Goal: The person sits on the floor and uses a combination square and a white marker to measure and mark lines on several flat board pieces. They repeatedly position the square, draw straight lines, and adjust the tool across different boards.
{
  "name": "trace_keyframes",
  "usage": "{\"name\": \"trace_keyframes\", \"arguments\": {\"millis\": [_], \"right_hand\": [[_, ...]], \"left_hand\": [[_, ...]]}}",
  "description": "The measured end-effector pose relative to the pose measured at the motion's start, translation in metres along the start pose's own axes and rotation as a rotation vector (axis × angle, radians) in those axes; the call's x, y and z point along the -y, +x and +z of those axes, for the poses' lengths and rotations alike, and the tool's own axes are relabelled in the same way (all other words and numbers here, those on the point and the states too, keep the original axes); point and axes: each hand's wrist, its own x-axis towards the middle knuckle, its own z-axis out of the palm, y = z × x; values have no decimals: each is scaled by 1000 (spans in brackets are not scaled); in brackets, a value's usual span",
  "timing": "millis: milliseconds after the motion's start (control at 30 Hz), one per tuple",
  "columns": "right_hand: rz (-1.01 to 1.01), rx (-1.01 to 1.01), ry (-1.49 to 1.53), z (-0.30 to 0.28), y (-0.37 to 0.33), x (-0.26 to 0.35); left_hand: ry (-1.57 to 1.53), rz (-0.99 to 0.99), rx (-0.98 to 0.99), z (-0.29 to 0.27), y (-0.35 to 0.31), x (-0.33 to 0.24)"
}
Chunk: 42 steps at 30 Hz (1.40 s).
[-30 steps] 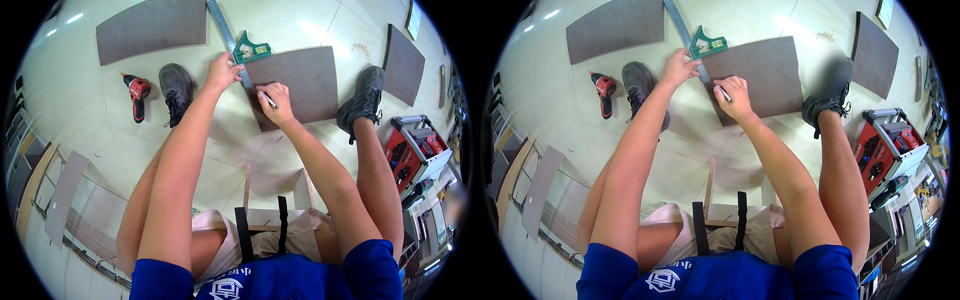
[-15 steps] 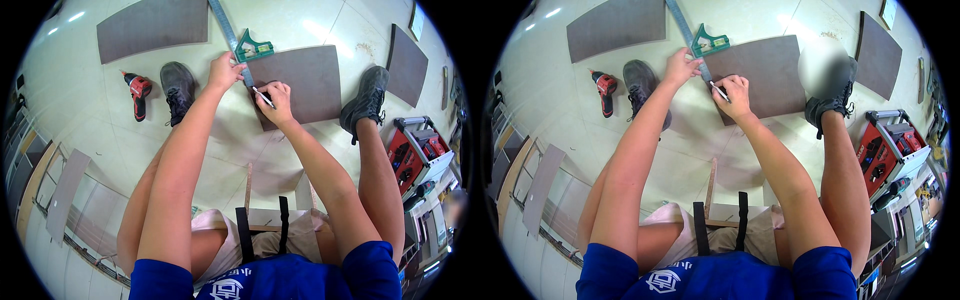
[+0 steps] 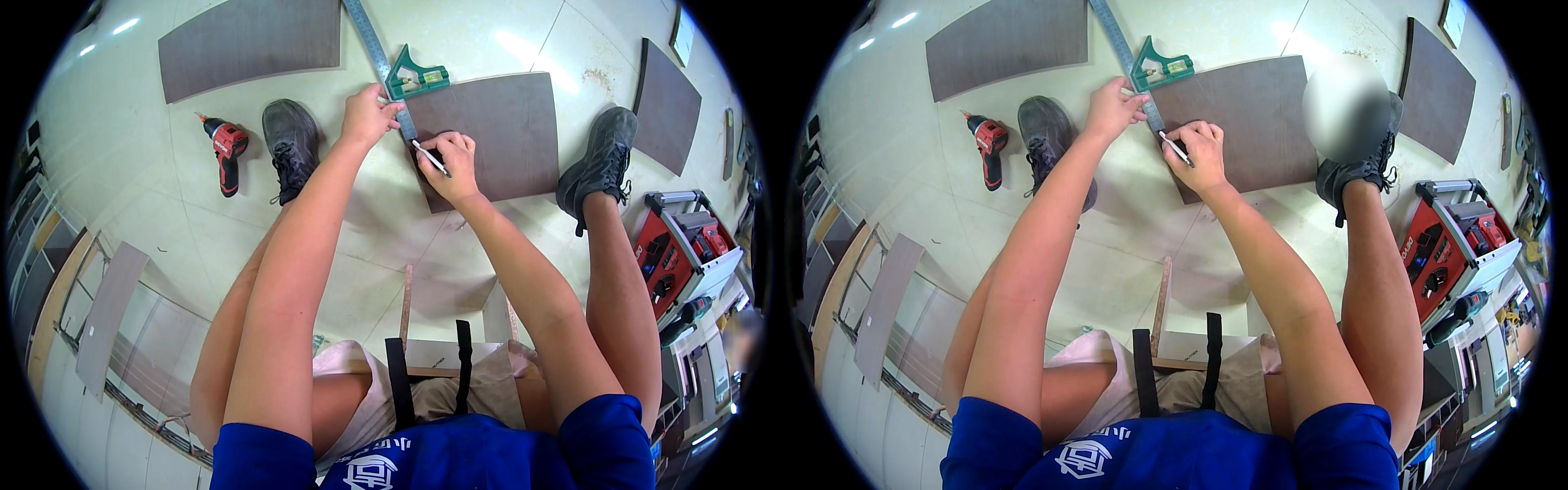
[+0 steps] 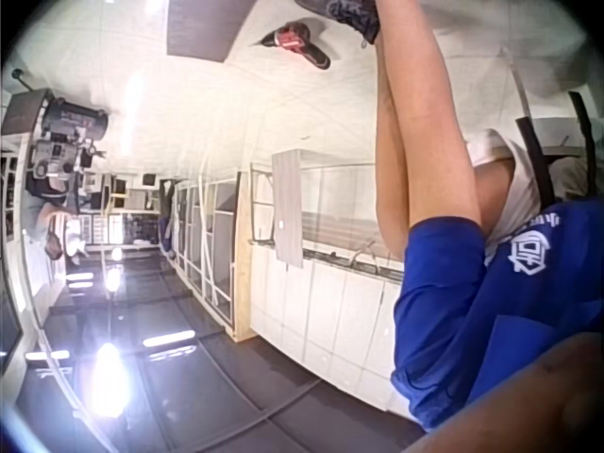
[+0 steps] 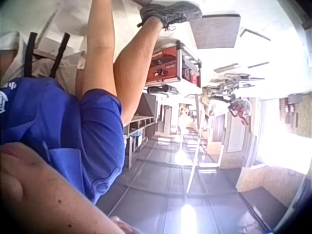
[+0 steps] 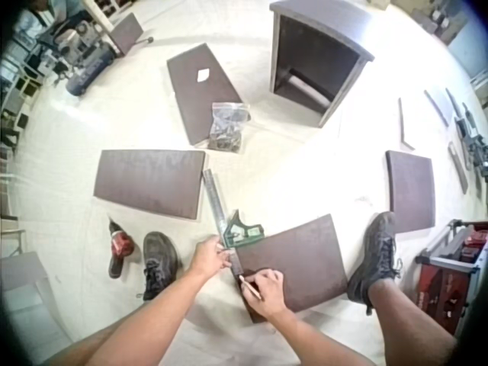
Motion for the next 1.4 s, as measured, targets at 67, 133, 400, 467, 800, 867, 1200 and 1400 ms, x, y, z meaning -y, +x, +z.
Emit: {"name": "trace_keyframes", "arguments": {"millis": [67,133,400,467,800,867,1200,1400], "right_hand": [[0,-2,-5,0,0,0],[-5,-6,-6,0,0,1],[-17,-6,-2,1,-1,0],[-22,-6,0,1,-1,0],[-16,-5,-2,1,0,3],[-14,0,-2,1,0,3],[6,16,-19,3,-1,2],[-21,11,-23,3,-1,3]], "left_hand": [[15,8,-1,0,0,1],[14,7,11,-1,1,1],[-10,26,39,-4,4,5],[-17,20,44,-4,3,4],[-68,44,16,-2,7,12],[-53,47,18,-3,8,12],[-41,48,34,-2,8,12],[-48,56,43,-3,11,17]]}}
